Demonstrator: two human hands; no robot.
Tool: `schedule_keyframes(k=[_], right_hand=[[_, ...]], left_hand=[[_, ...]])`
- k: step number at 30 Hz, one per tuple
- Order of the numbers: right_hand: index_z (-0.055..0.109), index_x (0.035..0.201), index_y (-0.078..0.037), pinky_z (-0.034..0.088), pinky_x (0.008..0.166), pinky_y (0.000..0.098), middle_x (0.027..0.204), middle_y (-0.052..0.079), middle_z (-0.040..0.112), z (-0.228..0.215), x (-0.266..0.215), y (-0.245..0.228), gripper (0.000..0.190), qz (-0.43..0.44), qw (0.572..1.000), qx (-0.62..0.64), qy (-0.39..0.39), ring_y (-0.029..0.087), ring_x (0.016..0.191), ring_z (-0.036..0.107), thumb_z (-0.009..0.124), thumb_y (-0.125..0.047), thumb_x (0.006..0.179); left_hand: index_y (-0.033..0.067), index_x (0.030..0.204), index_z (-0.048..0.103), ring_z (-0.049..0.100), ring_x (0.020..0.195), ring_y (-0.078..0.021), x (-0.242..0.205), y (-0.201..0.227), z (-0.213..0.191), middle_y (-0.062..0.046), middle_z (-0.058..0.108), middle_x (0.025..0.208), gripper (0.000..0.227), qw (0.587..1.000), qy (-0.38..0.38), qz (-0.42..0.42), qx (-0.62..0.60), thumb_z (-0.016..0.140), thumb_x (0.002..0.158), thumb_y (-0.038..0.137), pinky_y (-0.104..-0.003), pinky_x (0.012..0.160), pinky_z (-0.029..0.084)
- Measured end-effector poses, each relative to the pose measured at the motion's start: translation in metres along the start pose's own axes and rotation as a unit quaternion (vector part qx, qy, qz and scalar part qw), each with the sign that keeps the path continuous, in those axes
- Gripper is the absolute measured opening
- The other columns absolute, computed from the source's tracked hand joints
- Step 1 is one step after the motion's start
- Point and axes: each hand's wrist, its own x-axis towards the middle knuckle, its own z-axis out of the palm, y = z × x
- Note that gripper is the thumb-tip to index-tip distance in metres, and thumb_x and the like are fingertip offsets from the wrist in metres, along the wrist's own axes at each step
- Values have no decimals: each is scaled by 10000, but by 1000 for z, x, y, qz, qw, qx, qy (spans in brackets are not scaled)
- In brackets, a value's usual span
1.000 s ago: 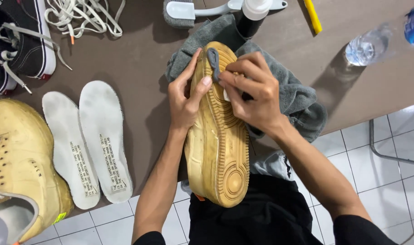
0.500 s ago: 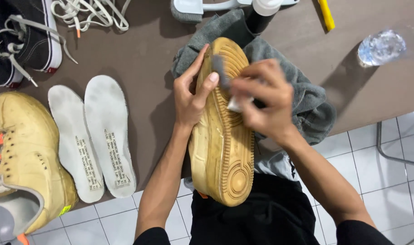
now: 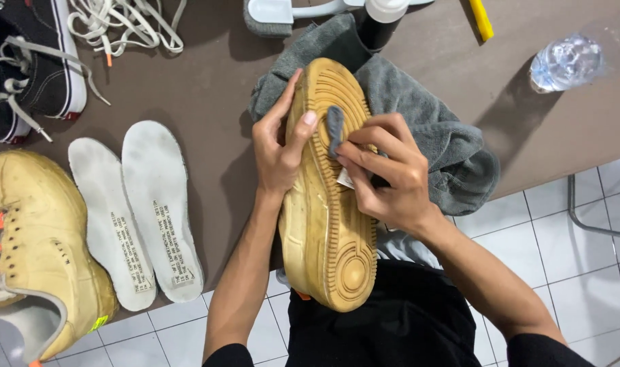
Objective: The person scrubs the sole of a yellow sneaker with a small brush, focusing on the tread pattern. They repeatedly rub the brush over the same areas of the sole while holding the shoe steady with the other hand.
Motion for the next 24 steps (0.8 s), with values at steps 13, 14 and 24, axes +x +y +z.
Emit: schedule_keyframes(k=[13,14,24], right_hand=[[725,961,109,466,790,447,928,195,666,-10,2,16,77,-11,995,-100,-23,380,918,502,657,124,993],[745,942,81,484,815,441,920,168,680,-18,-2,14,78,24,997,-48,-63,368,943,525,673,104,964],[706,883,-7,531,993,499,1115,191,645,-56,-47,-38,150,171,950,202,-164,368,1086,637,619,-124,916]], left_hand=[[42,1485,442,611,1362,-288,-1,-7,-3,-199,562,1481,637,1000,-10,14,-5,589,983,407,-351,1115,576],[32,1479,448,602,1368,-289,0,-8,-4,-205,558,1482,635,1000,-8,17,-9,592,980,398,-347,1115,573],[134,1544,434,653,1386,-256,-7,-25,-6,-118,609,1493,629,995,-51,63,-57,726,1030,348,-388,1128,643]])
